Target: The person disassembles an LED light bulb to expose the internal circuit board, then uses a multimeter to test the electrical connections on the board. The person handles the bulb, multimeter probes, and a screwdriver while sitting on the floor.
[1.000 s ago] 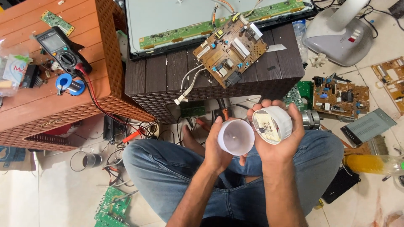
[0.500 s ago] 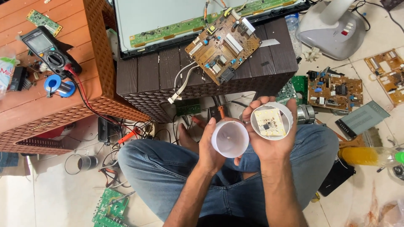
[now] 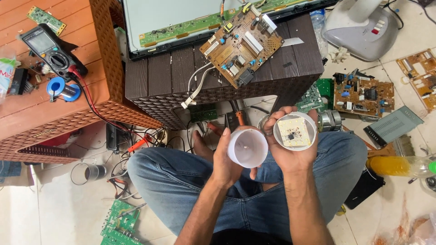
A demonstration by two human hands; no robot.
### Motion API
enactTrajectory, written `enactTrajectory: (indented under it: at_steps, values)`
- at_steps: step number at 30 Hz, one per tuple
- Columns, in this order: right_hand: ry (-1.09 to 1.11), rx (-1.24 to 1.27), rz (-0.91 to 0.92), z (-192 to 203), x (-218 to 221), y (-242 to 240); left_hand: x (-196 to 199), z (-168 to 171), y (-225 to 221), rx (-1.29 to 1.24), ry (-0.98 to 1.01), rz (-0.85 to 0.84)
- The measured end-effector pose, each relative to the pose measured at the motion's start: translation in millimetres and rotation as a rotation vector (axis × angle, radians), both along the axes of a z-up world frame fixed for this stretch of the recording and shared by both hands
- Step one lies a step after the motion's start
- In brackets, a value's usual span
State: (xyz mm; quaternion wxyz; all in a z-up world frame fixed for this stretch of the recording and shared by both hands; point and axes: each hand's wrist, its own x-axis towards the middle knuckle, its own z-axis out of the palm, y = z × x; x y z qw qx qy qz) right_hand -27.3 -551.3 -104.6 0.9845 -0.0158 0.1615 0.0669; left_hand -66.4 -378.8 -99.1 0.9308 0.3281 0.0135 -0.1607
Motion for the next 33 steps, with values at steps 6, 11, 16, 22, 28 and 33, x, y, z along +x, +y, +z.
enactTrajectory:
  at_steps: [6, 11, 16, 22, 28, 33]
  values:
    - [0.033, 0.017, 0.002, -19, 0, -1, 0, 19, 9, 0.169, -0.227, 0.026]
    - [0.041, 0.030, 0.035, -51, 2, -3, 1, 71, -3, 0.855, -0.633, 0.178]
    - [0.068, 0.021, 0.023, -64, 4, -6, 10, 67, -4, 0.977, -0.708, 0.192]
    - [0.139, 0.068, 0.003, -46, -2, 5, 12, 48, 7, 0.651, -0.553, 0.116]
    - [0.126, 0.027, 0.042, -43, -2, 13, 17, 17, 25, 0.195, -0.391, 0.038]
    - [0.138, 0.013, 0.045, -33, -6, 18, 19, 10, 34, -0.164, -0.336, -0.028]
